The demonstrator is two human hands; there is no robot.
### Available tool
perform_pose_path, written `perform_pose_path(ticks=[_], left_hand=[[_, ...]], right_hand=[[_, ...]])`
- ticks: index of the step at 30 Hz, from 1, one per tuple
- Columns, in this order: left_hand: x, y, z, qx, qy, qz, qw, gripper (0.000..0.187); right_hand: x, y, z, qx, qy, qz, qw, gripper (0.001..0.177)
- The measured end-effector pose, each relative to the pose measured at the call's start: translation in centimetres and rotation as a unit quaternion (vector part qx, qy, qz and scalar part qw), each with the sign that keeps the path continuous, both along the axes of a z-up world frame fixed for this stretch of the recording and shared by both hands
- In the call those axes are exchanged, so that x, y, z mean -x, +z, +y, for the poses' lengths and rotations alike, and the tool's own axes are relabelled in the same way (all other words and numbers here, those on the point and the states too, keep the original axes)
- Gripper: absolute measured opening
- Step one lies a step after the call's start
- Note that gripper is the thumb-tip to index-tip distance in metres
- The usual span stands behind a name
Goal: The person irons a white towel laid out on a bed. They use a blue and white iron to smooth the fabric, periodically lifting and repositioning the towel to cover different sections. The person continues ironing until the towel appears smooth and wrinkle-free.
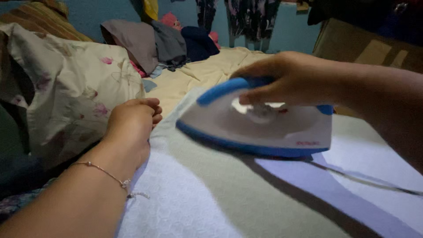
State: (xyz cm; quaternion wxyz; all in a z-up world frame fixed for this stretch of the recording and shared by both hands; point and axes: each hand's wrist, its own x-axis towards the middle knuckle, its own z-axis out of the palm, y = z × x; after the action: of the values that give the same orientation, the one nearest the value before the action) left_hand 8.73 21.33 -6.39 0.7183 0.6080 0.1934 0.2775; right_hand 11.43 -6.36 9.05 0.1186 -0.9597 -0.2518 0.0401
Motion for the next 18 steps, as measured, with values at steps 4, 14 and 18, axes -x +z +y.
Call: perform_pose_path(ticks=[4,14,18], left_hand=[[1.1,0.7,-1.4,-0.157,0.068,0.084,0.982,0.024],[1.1,1.2,-2.4,-0.449,0.113,0.190,0.866,0.026],[1.3,0.9,-1.7,-0.177,0.099,0.098,0.974,0.021]], right_hand=[[-1.3,-0.6,2.2,0.021,-0.072,-0.078,0.994,0.057],[-1.8,-0.1,2.3,0.001,-0.012,-0.019,1.000,0.059],[0.9,0.5,1.8,0.043,0.013,-0.024,0.999,0.060]])
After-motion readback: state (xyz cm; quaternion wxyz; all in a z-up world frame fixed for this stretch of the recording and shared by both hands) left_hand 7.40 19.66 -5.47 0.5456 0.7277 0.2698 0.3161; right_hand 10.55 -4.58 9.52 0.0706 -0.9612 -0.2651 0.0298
